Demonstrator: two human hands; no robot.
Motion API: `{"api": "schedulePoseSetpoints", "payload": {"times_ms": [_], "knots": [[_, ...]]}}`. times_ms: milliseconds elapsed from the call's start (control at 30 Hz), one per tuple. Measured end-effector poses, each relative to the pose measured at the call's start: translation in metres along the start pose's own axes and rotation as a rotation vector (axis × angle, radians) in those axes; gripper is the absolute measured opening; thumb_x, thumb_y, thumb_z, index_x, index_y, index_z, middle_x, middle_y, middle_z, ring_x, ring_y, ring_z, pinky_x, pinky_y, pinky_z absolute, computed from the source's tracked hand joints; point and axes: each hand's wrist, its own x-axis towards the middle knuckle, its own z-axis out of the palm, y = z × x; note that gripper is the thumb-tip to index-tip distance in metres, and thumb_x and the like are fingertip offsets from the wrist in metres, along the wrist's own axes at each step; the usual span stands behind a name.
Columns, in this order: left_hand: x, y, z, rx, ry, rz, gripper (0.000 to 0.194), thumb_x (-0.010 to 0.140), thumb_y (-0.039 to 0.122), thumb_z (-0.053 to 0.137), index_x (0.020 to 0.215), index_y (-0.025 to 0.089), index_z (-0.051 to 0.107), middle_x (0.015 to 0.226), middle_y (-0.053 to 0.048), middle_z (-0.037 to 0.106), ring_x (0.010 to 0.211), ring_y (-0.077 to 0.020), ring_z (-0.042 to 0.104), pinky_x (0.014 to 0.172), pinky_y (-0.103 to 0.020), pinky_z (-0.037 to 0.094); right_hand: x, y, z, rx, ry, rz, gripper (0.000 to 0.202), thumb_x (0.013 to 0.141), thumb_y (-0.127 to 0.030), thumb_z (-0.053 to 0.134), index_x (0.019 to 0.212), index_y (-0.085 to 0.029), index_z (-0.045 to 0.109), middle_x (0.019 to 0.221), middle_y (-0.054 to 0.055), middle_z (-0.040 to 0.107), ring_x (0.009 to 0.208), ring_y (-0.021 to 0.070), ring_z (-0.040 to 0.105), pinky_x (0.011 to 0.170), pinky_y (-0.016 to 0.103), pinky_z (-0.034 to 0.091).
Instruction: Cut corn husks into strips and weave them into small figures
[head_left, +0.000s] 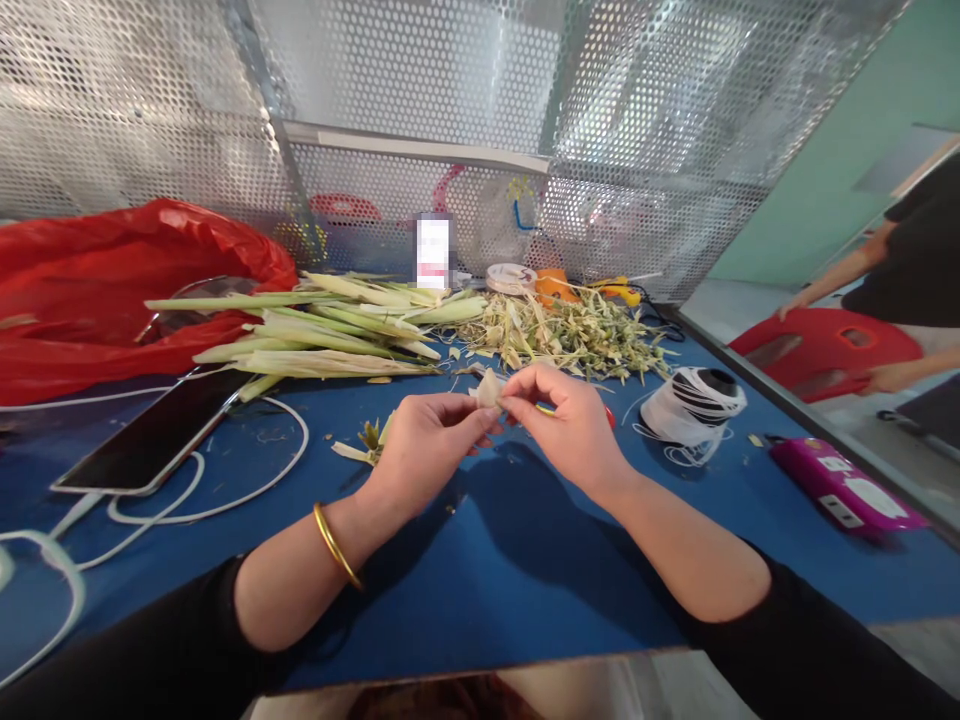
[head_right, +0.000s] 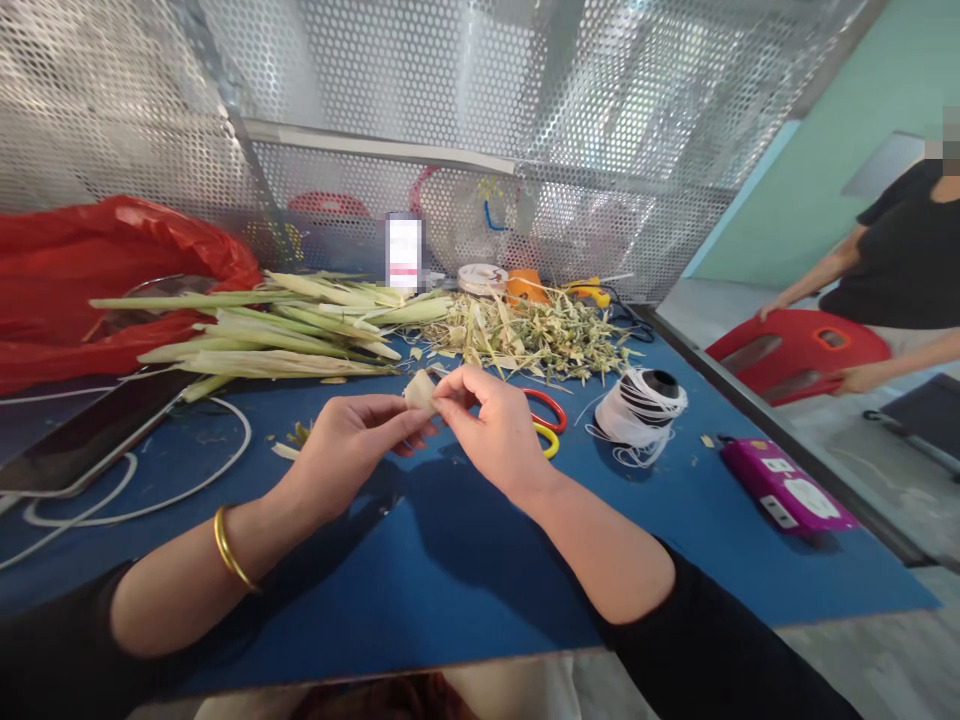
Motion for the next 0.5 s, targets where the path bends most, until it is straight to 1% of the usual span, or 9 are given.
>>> {"api": "schedulePoseSetpoints", "payload": {"times_ms": [100, 200, 267, 367, 500], "knots": [[0.0006, -0.0008, -0.0009, -0.065, 0.002, -0.03, 0.025, 0.073, 0.038, 0.067, 0.062, 0.015, 0.07, 0.063, -0.003, 0.068, 0.057, -0.0123, 0.056, 0.055, -0.022, 0.043, 0.0001, 0.0004, -0.0001, 0.017, -0.024, -0.028, 0.006, 0.083, -0.019, 0.06, 0.078, -0.019, 0.062, 0.067, -0.002, 0.059, 0.062, 0.0123, 0.054, 0.061, 0.025, 0.044], [0.0018, -0.0016, -0.0032, -0.22, -0.035, -0.109, 0.024, 0.073, 0.037, 0.066, 0.065, 0.015, 0.07, 0.067, -0.005, 0.069, 0.058, -0.0121, 0.057, 0.056, -0.022, 0.044, 0.0003, 0.0005, -0.0008, 0.039, -0.052, -0.049, 0.003, 0.083, -0.02, 0.061, 0.083, -0.02, 0.064, 0.071, -0.002, 0.061, 0.064, 0.0124, 0.055, 0.063, 0.025, 0.045], [0.0027, -0.002, -0.0047, -0.286, -0.053, -0.158, 0.022, 0.073, 0.036, 0.067, 0.068, 0.016, 0.071, 0.07, -0.005, 0.07, 0.059, -0.0121, 0.058, 0.056, -0.022, 0.044, 0.0005, 0.0005, -0.0014, 0.031, -0.055, -0.06, 0.004, 0.084, -0.02, 0.061, 0.082, -0.021, 0.065, 0.073, -0.001, 0.063, 0.066, 0.0129, 0.056, 0.064, 0.026, 0.045], [0.0034, -0.0022, -0.0056, -0.324, -0.05, -0.188, 0.018, 0.069, 0.034, 0.07, 0.068, 0.016, 0.071, 0.072, -0.005, 0.07, 0.059, -0.0118, 0.059, 0.056, -0.022, 0.045, 0.0007, 0.0005, -0.0018, -0.001, -0.036, -0.061, 0.006, 0.084, -0.02, 0.061, 0.08, -0.021, 0.066, 0.075, 0.0, 0.065, 0.069, 0.0138, 0.057, 0.066, 0.027, 0.045], [0.0036, -0.0022, -0.005, -0.316, -0.022, -0.183, 0.017, 0.066, 0.032, 0.073, 0.068, 0.015, 0.07, 0.066, -0.003, 0.068, 0.059, -0.0116, 0.059, 0.055, -0.021, 0.043, 0.0007, -0.0001, -0.0019, -0.017, -0.025, -0.013, 0.005, 0.08, -0.02, 0.065, 0.075, -0.019, 0.065, 0.076, 0.001, 0.065, 0.07, 0.0146, 0.058, 0.067, 0.028, 0.045]]}}
